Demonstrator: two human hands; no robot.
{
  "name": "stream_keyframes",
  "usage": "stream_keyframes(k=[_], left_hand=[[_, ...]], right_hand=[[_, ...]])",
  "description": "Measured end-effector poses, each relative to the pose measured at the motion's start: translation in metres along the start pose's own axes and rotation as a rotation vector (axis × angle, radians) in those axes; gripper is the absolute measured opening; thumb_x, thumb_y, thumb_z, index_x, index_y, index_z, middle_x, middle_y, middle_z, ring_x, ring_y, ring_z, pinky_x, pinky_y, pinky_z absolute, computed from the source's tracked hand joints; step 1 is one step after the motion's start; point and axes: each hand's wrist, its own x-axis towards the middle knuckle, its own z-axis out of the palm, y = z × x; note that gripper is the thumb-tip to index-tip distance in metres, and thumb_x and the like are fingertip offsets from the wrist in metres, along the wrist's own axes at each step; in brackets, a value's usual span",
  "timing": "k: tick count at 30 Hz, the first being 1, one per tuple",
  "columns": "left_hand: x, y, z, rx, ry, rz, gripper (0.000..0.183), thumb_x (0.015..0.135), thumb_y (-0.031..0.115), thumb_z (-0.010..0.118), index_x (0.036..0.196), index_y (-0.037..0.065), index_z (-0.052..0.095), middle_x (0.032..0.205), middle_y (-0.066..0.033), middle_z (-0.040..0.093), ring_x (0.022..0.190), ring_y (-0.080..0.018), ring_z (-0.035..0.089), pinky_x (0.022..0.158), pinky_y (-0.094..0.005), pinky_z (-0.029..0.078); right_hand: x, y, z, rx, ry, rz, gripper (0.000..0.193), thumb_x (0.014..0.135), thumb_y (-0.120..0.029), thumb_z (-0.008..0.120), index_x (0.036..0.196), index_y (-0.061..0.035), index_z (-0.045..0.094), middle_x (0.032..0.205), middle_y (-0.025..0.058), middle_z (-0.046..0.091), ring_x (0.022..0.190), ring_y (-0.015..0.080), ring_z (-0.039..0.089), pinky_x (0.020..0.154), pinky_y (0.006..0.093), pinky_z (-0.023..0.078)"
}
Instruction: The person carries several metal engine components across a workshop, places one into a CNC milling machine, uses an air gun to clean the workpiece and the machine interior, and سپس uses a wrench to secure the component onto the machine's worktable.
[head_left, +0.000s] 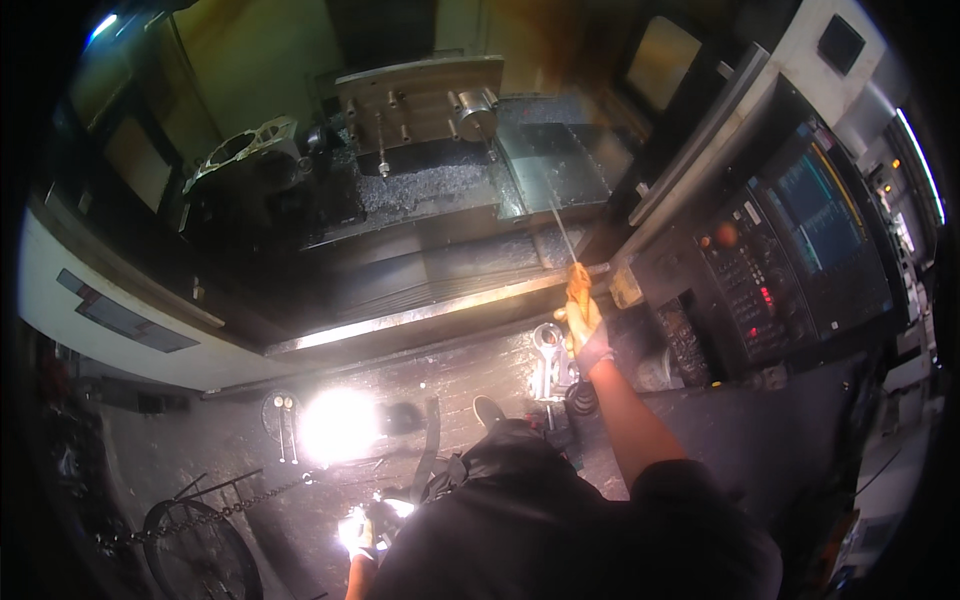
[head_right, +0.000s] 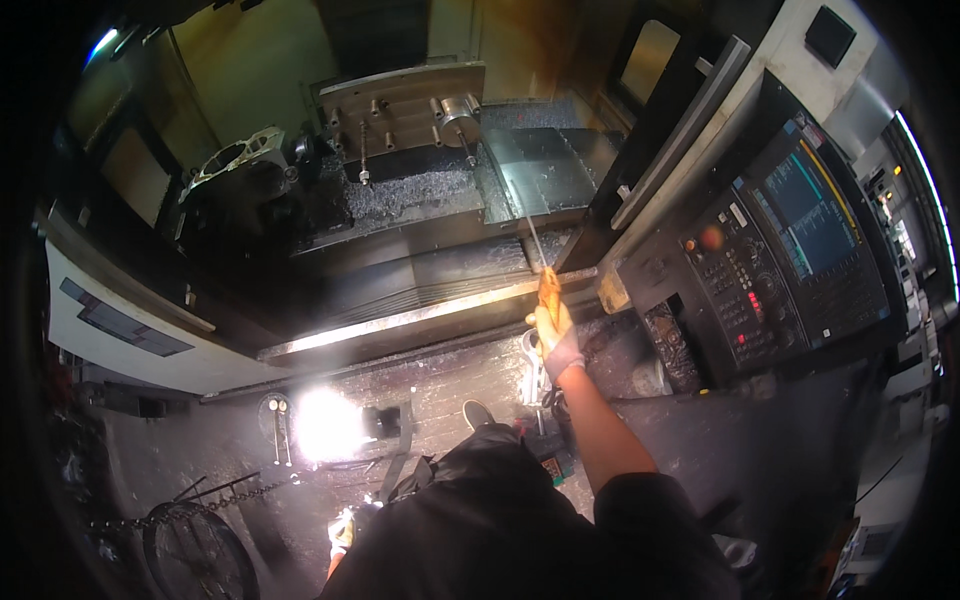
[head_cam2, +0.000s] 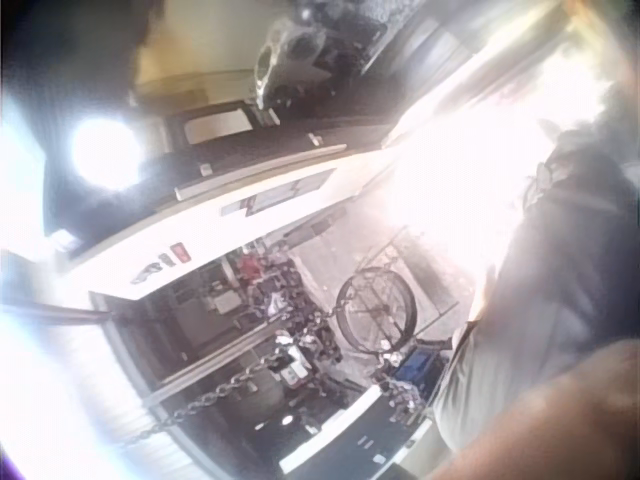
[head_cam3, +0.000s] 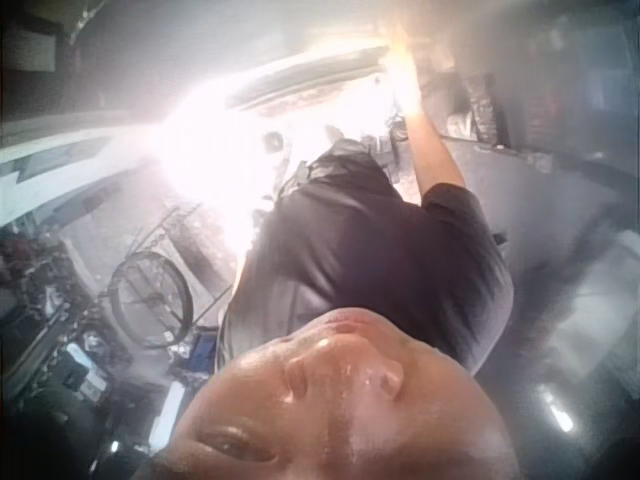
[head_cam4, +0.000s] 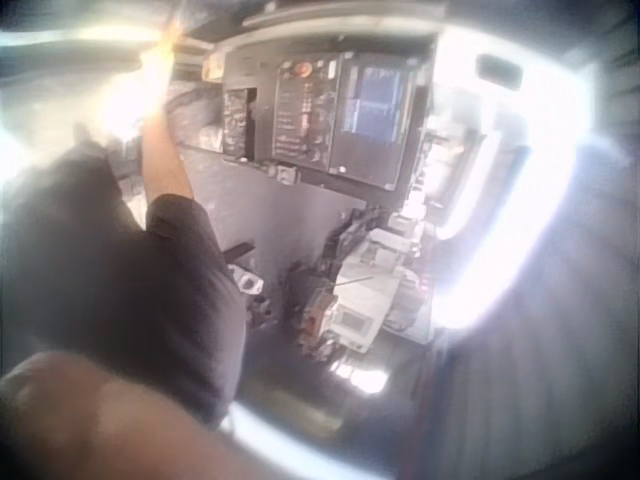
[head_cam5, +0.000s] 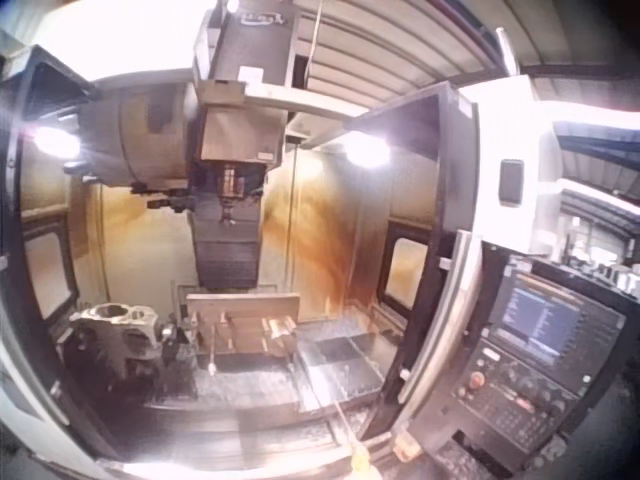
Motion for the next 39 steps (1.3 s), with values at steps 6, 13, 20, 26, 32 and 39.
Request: stream_keyframes(k=[6, 13, 20, 26, 32, 39], left_hand=[[0.005, 0.04, -0.016, -0.08, -0.237, -0.308, 0.031, 0.097, 0.033, 0.068, 0.083, 0.005, 0.069, 0.07, -0.0016, 0.063, 0.06, -0.0142, 0.056, 0.056, -0.034, 0.049], [0.029, 0.083, -0.008, -0.007, -0.201, -0.46, 0.064, 0.097, 0.051, 0.062, 0.129, -0.004, 0.065, 0.122, -0.0196, 0.071, 0.112, -0.0294, 0.067, 0.095, -0.0382, 0.051], [0.016, 0.098, 0.009, 0.289, -0.183, -0.32, 0.052, 0.094, 0.057, 0.059, 0.118, 0.015, 0.076, 0.103, -0.0165, 0.075, 0.102, -0.0347, 0.07, 0.09, -0.0413, 0.052], [-0.007, 0.105, 0.014, 0.331, -0.197, -0.166, 0.049, 0.091, 0.056, 0.062, 0.114, 0.014, 0.075, 0.099, -0.0144, 0.072, 0.098, -0.034, 0.066, 0.089, -0.0424, 0.049], [-0.005, 0.095, 0.019, 0.247, -0.231, -0.229, 0.057, 0.089, 0.056, 0.065, 0.122, 0.01, 0.069, 0.115, -0.0136, 0.067, 0.111, -0.0322, 0.059, 0.099, -0.0419, 0.044], [0.029, 0.148, 0.044, -0.015, -0.357, -0.458, 0.055, 0.099, 0.051, 0.061, 0.126, 0.004, 0.064, 0.103, -0.0094, 0.073, 0.092, -0.0259, 0.068, 0.081, -0.0407, 0.055]], right_hand=[[0.017, 0.004, 0.0, -0.018, -0.07, -0.163, 0.019, 0.103, -0.024, 0.056, 0.112, -0.0078, 0.059, 0.084, 0.0002, 0.063, 0.046, 0.006, 0.044, 0.041, 0.024, 0.035], [0.057, -0.032, 0.054, -0.155, -0.294, -0.175, 0.023, 0.102, -0.03, 0.06, 0.113, -0.0092, 0.059, 0.081, 0.0012, 0.062, 0.047, 0.0076, 0.048, 0.042, 0.0254, 0.039], [0.087, -0.027, 0.117, -0.33, -0.494, -0.135, 0.045, 0.098, -0.041, 0.063, 0.125, -0.0062, 0.059, 0.079, 0.0142, 0.065, 0.065, 0.0283, 0.064, 0.061, 0.0409, 0.051], [0.098, -0.02, 0.106, -0.339, -0.31, -0.089, 0.04, 0.1, -0.042, 0.059, 0.119, -0.0068, 0.059, 0.078, 0.0131, 0.064, 0.068, 0.0251, 0.063, 0.061, 0.0404, 0.05], [0.078, -0.019, 0.024, -0.354, -0.418, 0.044, 0.031, 0.099, -0.032, 0.063, 0.114, -0.0049, 0.063, 0.075, 0.0061, 0.064, 0.064, 0.0174, 0.061, 0.059, 0.035, 0.05], [0.069, 0.005, -0.051, -0.179, -0.012, -0.059, 0.019, 0.098, -0.023, 0.068, 0.105, -0.0056, 0.065, 0.077, -0.0006, 0.061, 0.054, 0.0063, 0.05, 0.048, 0.0241, 0.039]])
